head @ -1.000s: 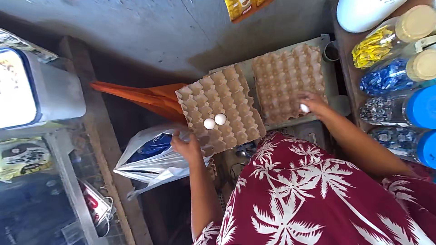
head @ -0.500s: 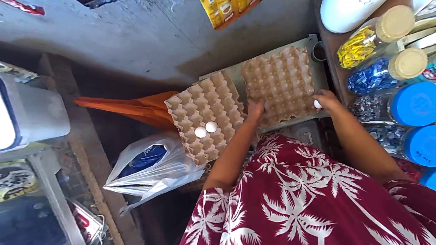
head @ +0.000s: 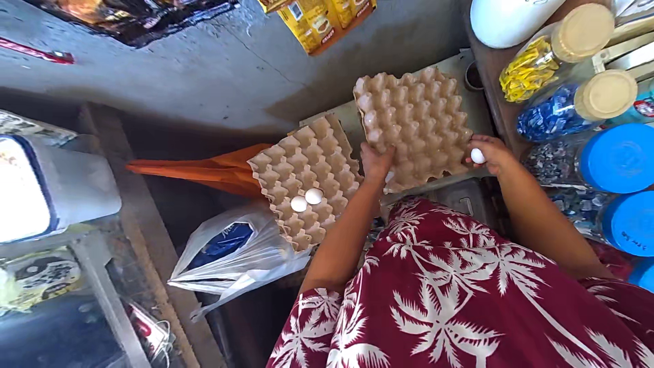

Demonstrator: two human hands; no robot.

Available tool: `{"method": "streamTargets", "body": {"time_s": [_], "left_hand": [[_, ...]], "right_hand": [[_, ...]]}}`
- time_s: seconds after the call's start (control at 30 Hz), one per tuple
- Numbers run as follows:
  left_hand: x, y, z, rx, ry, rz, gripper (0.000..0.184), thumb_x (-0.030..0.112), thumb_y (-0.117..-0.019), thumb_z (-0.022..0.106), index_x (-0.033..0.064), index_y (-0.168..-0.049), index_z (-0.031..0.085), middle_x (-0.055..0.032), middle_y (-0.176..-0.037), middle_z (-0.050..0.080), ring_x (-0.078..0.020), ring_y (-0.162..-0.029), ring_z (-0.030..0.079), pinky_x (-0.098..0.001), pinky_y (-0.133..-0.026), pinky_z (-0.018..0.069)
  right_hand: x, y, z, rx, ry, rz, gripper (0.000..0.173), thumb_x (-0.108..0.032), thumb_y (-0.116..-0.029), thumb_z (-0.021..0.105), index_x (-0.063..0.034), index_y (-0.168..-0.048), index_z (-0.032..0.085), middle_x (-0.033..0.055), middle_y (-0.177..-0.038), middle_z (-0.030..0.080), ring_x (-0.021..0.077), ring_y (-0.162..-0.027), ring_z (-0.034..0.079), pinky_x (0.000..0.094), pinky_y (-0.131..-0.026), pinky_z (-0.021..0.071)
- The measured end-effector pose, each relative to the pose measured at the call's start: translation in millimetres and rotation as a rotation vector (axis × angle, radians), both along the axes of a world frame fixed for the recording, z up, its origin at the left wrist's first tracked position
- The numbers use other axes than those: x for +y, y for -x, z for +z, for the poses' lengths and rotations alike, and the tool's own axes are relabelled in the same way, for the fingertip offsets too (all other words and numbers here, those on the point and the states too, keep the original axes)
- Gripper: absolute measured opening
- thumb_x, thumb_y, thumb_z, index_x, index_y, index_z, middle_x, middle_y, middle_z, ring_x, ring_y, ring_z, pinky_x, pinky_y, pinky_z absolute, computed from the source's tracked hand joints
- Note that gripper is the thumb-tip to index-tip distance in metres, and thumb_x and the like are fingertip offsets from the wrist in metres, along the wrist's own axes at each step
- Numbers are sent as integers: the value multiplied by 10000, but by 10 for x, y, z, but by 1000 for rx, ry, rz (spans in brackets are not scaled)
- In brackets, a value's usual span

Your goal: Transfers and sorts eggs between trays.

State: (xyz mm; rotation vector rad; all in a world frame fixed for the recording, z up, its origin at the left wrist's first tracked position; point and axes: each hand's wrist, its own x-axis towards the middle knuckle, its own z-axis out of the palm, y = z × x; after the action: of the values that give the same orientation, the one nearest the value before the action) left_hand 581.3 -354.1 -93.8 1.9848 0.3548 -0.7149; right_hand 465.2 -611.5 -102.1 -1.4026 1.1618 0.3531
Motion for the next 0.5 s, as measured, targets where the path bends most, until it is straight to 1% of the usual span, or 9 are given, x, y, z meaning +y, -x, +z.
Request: {"method": "streamTargets", "body": {"time_s": [0.03, 0.1, 0.17, 0.23, 0.3, 0.37, 0.4, 0.47, 0.5], "left_hand": [[9, -14, 13, 6, 78, 36, 805, 218, -928, 740, 6, -1544, 267, -301, -1456, 464, -398, -1309, 525, -550, -1047, 481], [-1, -40, 89, 35, 215, 123, 729, 149, -963, 692, 11, -1535, 262, -265, -1397, 518, -332, -1207, 594, -492, -973, 531], [1, -74, 176, 90, 279, 172, 673, 148, -980, 669, 27, -1522, 290, -241, -1339, 556, -298, -1127, 633, -466, -918, 563], [26, -136, 293, 169, 265, 185, 606, 184, -988, 652, 36, -1499, 363, -222, -1292, 594, -291, -1094, 648, -466, -903, 570], [79, -226, 408, 255, 241, 172, 541, 221, -990, 644, 35, -1456, 443, -204, -1247, 623, -286, -1065, 655, -469, -890, 570], [134, -314, 483, 311, 228, 153, 468, 246, -997, 624, 37, -1396, 497, -170, -1174, 644, -250, -995, 663, -435, -844, 577], [159, -354, 515, 337, 231, 150, 443, 255, -1008, 605, 47, -1386, 502, -153, -1156, 643, -234, -977, 659, -419, -833, 574], [197, -408, 537, 370, 234, 169, 370, 256, -1020, 569, 64, -1334, 527, -118, -1094, 641, -198, -917, 651, -382, -789, 568], [216, -425, 530, 377, 238, 186, 354, 246, -1020, 563, 65, -1323, 532, -115, -1080, 641, -192, -899, 652, -373, -777, 569]], "right_hand": [[8, 15, 43, -29, 3, -30, 403, -192, -1042, 561, -100, -1433, 532, 113, -1084, 628, 146, -694, 601, 271, -544, 488], [39, 48, 199, -129, 25, -63, 406, -152, -1039, 541, -91, -1439, 514, 101, -1240, 601, 136, -748, 615, 273, -563, 500], [67, 111, 404, -286, 86, -68, 391, -115, -1029, 516, -76, -1418, 525, 93, -1335, 571, 125, -760, 630, 272, -565, 518], [95, 217, 622, -472, 114, -71, 329, -104, -1023, 505, -73, -1345, 564, 40, -1253, 628, 71, -708, 640, 228, -531, 532], [126, 370, 782, -673, 103, -53, 249, -109, -1003, 505, -81, -1229, 606, -16, -1071, 688, 49, -681, 657, 211, -531, 557], [174, 540, 832, -860, 64, -40, 184, -120, -988, 511, -139, -1116, 642, -77, -896, 703, 47, -671, 674, 226, -569, 593], [193, 619, 824, -904, 32, -27, 186, -122, -983, 510, -166, -1097, 651, -97, -854, 707, 47, -674, 682, 236, -587, 604], [241, 743, 766, -828, -13, -6, 197, -106, -975, 497, -169, -1075, 653, -108, -794, 696, 44, -654, 683, 242, -592, 613], [266, 779, 710, -712, -16, 8, 184, -93, -988, 486, -141, -1076, 640, -96, -775, 684, 39, -630, 674, 234, -578, 606]]}}
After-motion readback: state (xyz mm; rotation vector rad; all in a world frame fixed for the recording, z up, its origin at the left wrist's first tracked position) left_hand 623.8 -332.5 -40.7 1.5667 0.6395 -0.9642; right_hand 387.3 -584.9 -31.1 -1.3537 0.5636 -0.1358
